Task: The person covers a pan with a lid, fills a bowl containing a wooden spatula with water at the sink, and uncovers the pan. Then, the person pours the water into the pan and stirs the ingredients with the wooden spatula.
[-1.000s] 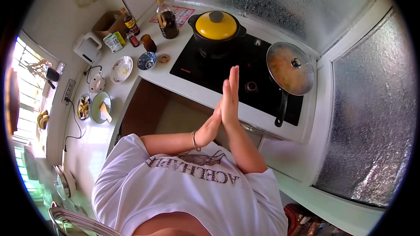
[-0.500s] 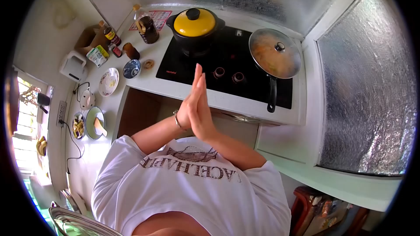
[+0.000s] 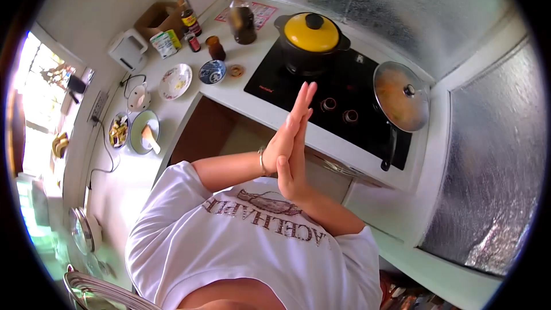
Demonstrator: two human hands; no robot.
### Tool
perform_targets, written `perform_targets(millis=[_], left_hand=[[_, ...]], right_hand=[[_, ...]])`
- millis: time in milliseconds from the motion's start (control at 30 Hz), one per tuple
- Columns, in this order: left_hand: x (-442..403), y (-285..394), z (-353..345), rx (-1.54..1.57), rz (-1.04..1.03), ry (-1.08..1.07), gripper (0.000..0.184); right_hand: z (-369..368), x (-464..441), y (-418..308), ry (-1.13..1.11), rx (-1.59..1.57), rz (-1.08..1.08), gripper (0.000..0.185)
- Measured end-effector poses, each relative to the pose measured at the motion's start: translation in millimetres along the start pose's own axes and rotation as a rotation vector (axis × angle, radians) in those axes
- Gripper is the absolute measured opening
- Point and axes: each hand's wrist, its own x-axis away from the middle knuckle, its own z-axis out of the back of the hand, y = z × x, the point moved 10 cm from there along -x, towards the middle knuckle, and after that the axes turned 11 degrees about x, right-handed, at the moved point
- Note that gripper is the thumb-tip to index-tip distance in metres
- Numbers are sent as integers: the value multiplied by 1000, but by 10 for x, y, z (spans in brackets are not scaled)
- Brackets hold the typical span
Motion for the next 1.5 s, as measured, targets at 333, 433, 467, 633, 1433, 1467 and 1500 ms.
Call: perform_targets(millis=[333, 433, 467, 633, 1433, 1467, 1500], left_hand=[[27, -231, -51, 225, 148, 24, 65], [151, -296, -268, 121, 93, -19, 60], [196, -386, -338, 146, 133, 58, 60], [395, -445, -430, 228, 198, -29, 56], [4122, 238, 3572, 888, -70, 1474, 40], [4073, 211, 3601, 897, -55, 1462, 40], [4012, 220, 3652, 819, -33, 1451, 36]], right_hand=[[103, 207, 440, 135, 54, -188, 63], [209, 426, 791, 173, -20, -330, 64], [233, 485, 916, 187, -84, -392, 65], [410, 510, 724, 154, 308, -256, 58], [-2894, 694, 1230, -942, 119, -361, 51], [-2916, 710, 1223, -962, 132, -346, 52], [-2920, 713, 1221, -979, 148, -333, 52]])
